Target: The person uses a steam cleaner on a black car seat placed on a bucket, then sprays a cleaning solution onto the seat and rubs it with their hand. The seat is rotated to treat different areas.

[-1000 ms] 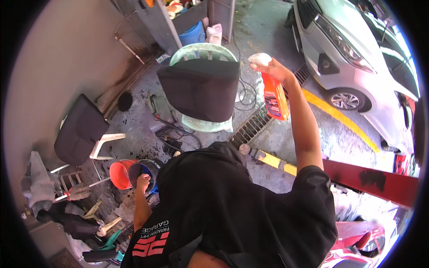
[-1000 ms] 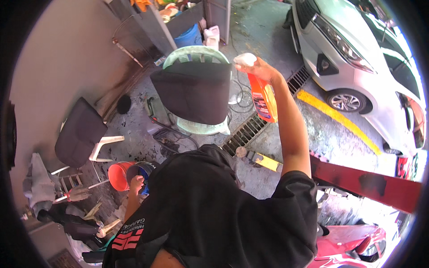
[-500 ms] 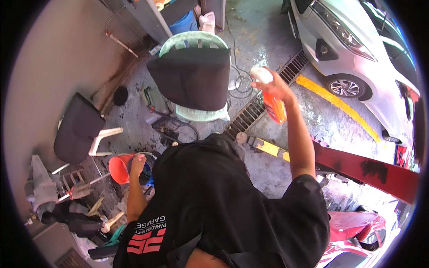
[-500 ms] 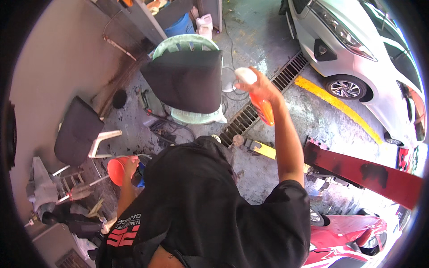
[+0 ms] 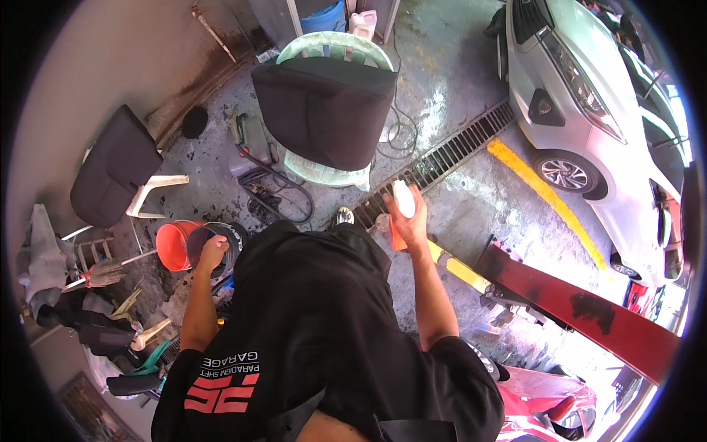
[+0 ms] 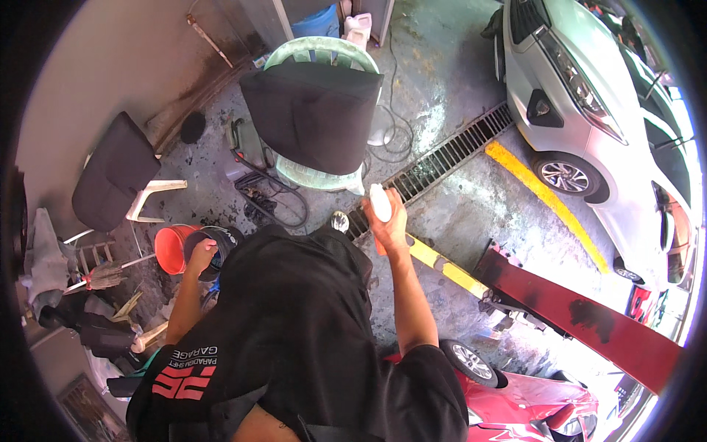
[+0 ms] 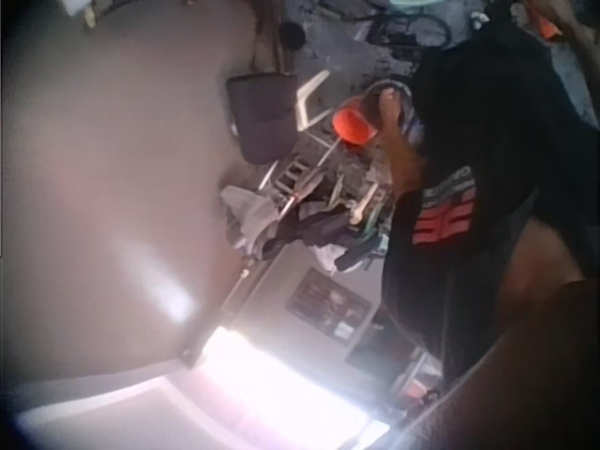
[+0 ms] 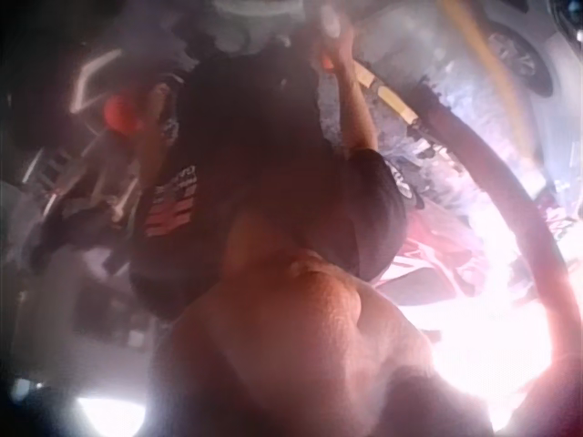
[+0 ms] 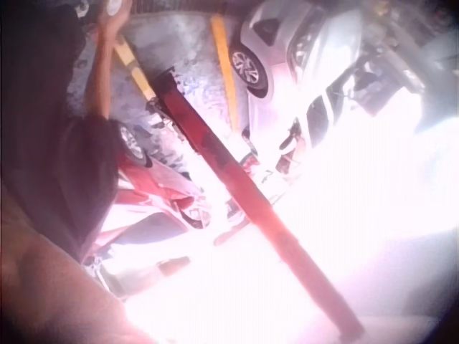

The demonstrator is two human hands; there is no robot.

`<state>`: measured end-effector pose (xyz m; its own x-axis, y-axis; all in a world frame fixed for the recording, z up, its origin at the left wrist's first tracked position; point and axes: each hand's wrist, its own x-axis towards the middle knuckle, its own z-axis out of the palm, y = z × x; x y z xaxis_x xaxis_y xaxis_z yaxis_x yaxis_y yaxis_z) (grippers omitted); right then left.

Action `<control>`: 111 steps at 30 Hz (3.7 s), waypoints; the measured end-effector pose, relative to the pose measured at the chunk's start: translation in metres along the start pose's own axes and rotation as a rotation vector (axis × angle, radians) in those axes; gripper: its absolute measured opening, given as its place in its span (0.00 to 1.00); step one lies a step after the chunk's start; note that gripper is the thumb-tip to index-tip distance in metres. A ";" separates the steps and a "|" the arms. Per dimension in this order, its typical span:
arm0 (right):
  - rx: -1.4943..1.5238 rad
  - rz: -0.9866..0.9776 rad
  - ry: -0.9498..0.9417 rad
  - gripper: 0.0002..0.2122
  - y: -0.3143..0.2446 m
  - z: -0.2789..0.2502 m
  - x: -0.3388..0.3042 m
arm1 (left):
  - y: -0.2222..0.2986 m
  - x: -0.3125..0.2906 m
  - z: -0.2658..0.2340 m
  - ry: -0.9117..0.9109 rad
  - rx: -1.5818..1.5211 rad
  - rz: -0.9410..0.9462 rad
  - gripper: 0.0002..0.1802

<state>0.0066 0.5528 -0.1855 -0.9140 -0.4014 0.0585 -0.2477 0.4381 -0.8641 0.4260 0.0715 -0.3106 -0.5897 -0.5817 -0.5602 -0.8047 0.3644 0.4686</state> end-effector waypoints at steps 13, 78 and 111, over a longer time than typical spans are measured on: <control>-0.019 -0.042 0.242 0.13 -0.020 0.069 -0.059 | -0.022 -0.049 -0.003 -0.033 -0.029 0.133 0.19; 0.476 0.104 -0.002 0.25 0.094 -0.009 0.085 | 0.001 -0.130 0.055 -0.324 0.158 0.021 0.21; 0.529 0.210 -0.384 0.18 0.251 -0.044 0.155 | 0.234 -0.107 0.156 -0.399 0.147 -0.071 0.20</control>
<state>-0.2111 0.6356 -0.3716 -0.7223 -0.6507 -0.2343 0.2020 0.1255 -0.9713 0.2901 0.3326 -0.2475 -0.4892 -0.2928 -0.8216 -0.8287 0.4497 0.3332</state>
